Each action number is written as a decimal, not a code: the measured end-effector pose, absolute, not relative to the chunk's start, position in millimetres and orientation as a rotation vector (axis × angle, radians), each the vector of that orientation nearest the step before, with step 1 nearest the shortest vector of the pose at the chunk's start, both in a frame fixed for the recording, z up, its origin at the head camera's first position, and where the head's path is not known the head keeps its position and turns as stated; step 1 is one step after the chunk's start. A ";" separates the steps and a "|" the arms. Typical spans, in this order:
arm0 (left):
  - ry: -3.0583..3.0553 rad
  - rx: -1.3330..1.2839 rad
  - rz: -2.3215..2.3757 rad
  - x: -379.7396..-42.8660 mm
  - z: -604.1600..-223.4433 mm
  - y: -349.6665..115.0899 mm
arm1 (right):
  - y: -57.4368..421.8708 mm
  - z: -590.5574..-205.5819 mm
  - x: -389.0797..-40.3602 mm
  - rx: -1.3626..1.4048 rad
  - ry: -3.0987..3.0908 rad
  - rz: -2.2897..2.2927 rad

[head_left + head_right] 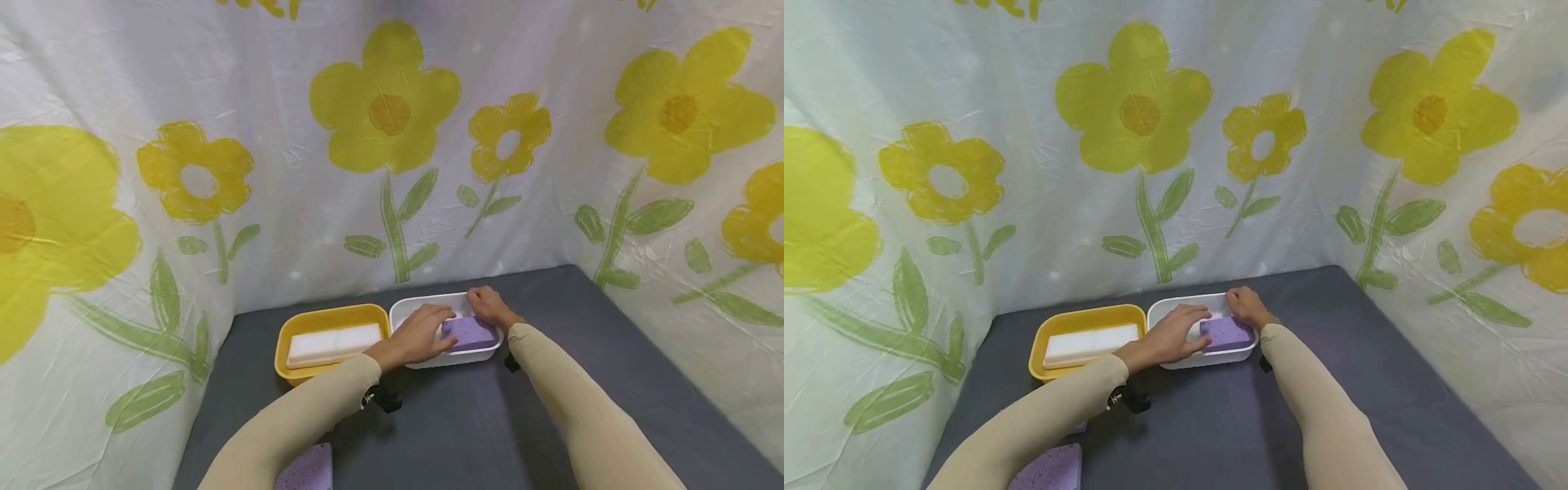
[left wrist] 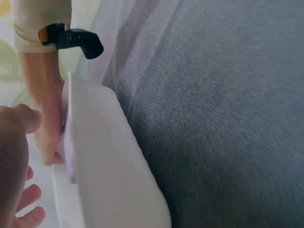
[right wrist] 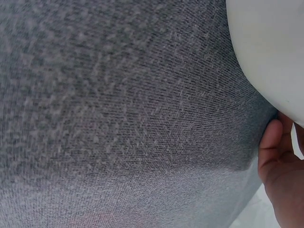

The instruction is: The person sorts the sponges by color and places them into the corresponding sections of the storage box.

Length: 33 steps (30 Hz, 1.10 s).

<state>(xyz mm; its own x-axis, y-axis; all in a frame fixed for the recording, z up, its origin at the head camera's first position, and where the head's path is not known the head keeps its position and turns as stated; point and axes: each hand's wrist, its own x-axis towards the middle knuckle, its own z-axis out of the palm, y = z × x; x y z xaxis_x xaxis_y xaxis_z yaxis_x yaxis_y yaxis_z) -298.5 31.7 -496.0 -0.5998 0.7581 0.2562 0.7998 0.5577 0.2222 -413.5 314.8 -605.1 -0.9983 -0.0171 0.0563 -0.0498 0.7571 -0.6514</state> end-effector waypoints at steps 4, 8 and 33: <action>-2.638 -1.383 -0.486 -292.4 -487.5 18.3 | 310.6 -592.4 -399.6 0.103 -2.876 1.121; -2.622 -1.432 -0.466 -284.3 -481.0 5.4 | 312.7 -597.2 -402.7 0.098 -2.875 1.136; -2.967 -1.554 -0.322 -250.7 -419.5 -99.0 | 309.4 -590.2 -398.2 0.111 -2.846 1.154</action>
<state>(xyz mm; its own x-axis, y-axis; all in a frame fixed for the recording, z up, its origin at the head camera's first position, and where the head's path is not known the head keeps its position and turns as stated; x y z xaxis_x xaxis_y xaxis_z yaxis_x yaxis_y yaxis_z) -250.7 -99.0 -419.5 -0.5539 0.8256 -0.1076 0.7834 0.5605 0.2685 -398.2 309.4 -590.2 -0.9950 -0.0409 0.0908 -0.0926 0.7156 -0.6924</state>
